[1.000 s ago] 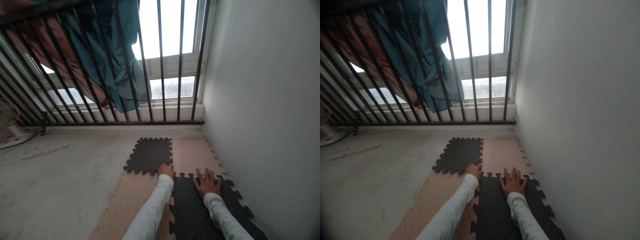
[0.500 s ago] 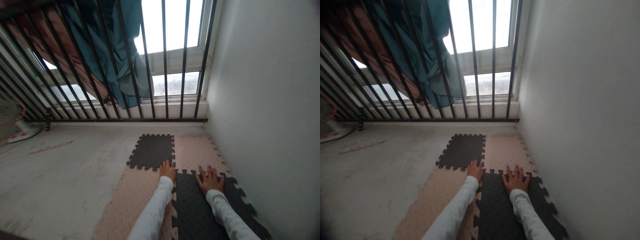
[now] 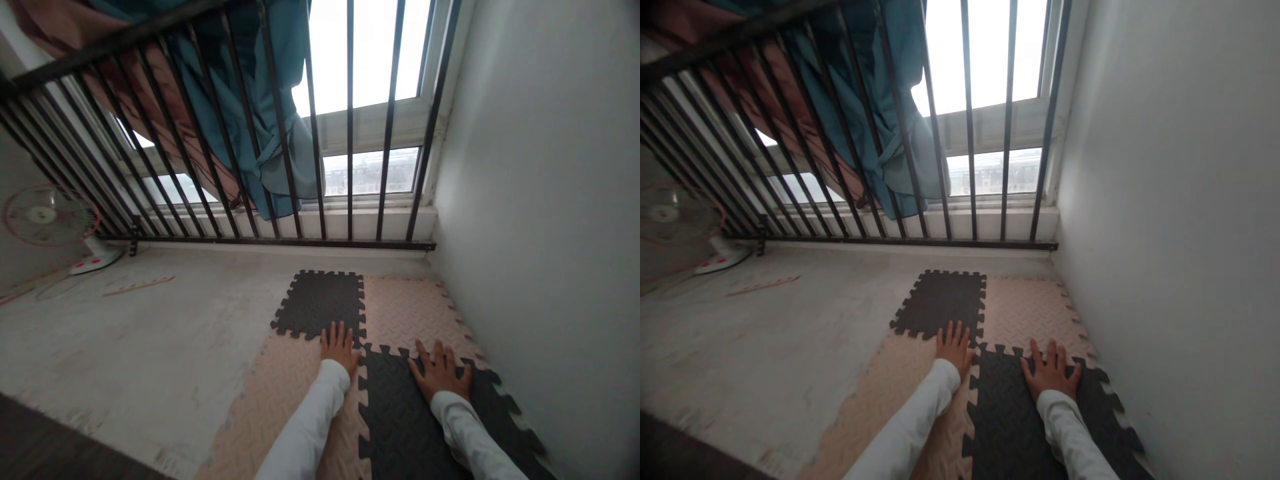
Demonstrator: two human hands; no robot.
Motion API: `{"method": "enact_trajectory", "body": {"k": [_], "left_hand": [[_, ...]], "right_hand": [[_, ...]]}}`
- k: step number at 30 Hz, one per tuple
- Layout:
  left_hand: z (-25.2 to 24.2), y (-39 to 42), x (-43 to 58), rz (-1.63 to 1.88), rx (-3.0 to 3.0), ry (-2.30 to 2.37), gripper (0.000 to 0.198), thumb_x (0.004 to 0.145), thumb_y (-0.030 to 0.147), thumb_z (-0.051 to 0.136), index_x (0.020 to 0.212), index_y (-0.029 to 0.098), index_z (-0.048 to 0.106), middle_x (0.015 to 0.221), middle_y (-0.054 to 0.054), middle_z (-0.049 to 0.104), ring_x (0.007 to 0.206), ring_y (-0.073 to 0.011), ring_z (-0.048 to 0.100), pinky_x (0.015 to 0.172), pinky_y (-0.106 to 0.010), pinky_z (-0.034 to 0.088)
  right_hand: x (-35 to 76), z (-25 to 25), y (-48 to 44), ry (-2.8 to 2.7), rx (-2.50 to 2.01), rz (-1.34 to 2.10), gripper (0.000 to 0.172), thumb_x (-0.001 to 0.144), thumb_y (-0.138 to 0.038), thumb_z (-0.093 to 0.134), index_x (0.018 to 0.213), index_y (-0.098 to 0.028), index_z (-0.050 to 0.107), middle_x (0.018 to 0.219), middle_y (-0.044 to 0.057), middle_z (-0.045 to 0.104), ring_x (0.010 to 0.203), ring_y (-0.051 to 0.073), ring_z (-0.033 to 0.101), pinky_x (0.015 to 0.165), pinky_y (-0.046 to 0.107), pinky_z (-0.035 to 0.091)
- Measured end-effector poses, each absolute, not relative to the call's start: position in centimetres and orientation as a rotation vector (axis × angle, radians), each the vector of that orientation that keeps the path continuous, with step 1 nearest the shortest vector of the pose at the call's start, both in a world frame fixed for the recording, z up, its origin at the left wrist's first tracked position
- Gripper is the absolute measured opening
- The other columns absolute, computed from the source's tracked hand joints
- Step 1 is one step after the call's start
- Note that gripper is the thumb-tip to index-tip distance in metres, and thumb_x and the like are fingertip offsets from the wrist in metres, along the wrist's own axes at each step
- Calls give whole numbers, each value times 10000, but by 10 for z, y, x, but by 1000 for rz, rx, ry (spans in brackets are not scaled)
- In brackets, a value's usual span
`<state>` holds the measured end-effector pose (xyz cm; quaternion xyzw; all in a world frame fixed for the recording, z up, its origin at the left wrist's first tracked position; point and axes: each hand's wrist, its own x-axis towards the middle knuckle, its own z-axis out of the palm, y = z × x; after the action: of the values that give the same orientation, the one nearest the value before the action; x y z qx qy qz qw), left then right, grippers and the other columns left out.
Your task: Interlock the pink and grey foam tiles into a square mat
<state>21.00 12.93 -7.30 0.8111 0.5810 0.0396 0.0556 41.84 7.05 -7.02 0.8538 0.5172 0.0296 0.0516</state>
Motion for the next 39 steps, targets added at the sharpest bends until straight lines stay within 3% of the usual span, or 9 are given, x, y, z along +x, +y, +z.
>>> {"method": "enact_trajectory", "body": {"k": [2, 4, 8, 13, 18, 25, 29, 34, 39], "left_hand": [[-75, 126, 203, 138, 2316, 2064, 670, 782, 563, 213, 1310, 153, 251, 1393, -128, 177, 1270, -309, 102, 1008, -509, 127], [-74, 125, 194, 96, 2261, 2137, 694, 783, 558, 208, 1303, 101, 261, 1379, -165, 199, 1264, -305, 137, 1012, -468, 158], [-68, 132, 169, -59, 2322, 1980, 622, 804, 512, 200, 1308, 151, 257, 1377, -113, 236, 1262, -258, 179, 1022, -444, 151], [-61, 138, 129, -120, 2084, 2366, 632, 795, 507, 260, 1311, 143, 243, 1376, -167, 205, 1264, -287, 155, 1007, -479, 132], [-36, 161, 121, -157, 2041, 2251, 627, 785, 561, 192, 1249, 182, 378, 1285, -151, 398, 1177, -262, 356, 989, -484, 176], [-42, 200, 209, 130, 2592, 1667, 576, 830, 459, 151, 1327, 170, 182, 1417, -27, 91, 1286, -162, 94, 1041, -381, 141], [-63, 205, 256, 171, 2635, 1523, 581, 820, 479, 158, 1322, 190, 206, 1413, -15, 140, 1285, -174, 99, 1037, -406, 155], [-54, 222, 275, 190, 2539, 1645, 523, 829, 436, 175, 1223, 179, 404, 1310, -59, 388, 1209, -188, 302, 1024, -394, 195], [-59, 247, 283, 210, 2514, 1672, 564, 824, 445, 167, 1307, 164, 247, 1401, -32, 196, 1276, -179, 143, 1035, -401, 171]], "right_hand": [[420, -73, 71, 1583, 2598, 104, 558, 770, -547, 216, 1296, -360, 211, 1391, 71, 217, 1251, 267, 177, 938, 552, 71], [421, -74, 70, 1600, 2603, 103, 559, 770, -545, 213, 1295, -357, 219, 1391, 79, 215, 1251, 269, 175, 938, 552, 67], [423, -76, 70, 1650, 2626, 81, 572, 773, -549, 178, 1305, -341, 205, 1390, 84, 212, 1254, 276, 162, 937, 562, 58], [422, -76, 72, 1591, 2605, 65, 574, 765, -556, 209, 1302, -353, 203, 1395, 71, 206, 1257, 272, 153, 942, 559, 44], [418, -71, 70, 1572, 2608, 69, 568, 774, -550, 208, 1304, -348, 194, 1399, 76, 192, 1263, 264, 142, 945, 551, 57], [426, -87, 73, 1600, 2622, 152, 572, 751, -565, 243, 1288, -370, 232, 1390, 58, 226, 1260, 261, 165, 955, 554, 67], [430, -95, 73, 1659, 2639, 181, 587, 737, -577, 273, 1280, -355, 275, 1378, 74, 254, 1257, 277, 169, 954, 568, 64], [428, -92, 68, 1694, 2633, 238, 568, 760, -560, 242, 1281, -339, 286, 1368, 78, 276, 1253, 282, 184, 958, 571, 62], [426, -90, 68, 1673, 2611, 257, 562, 745, -566, 279, 1268, -362, 299, 1370, 81, 272, 1254, 283, 183, 956, 570, 74]]}}
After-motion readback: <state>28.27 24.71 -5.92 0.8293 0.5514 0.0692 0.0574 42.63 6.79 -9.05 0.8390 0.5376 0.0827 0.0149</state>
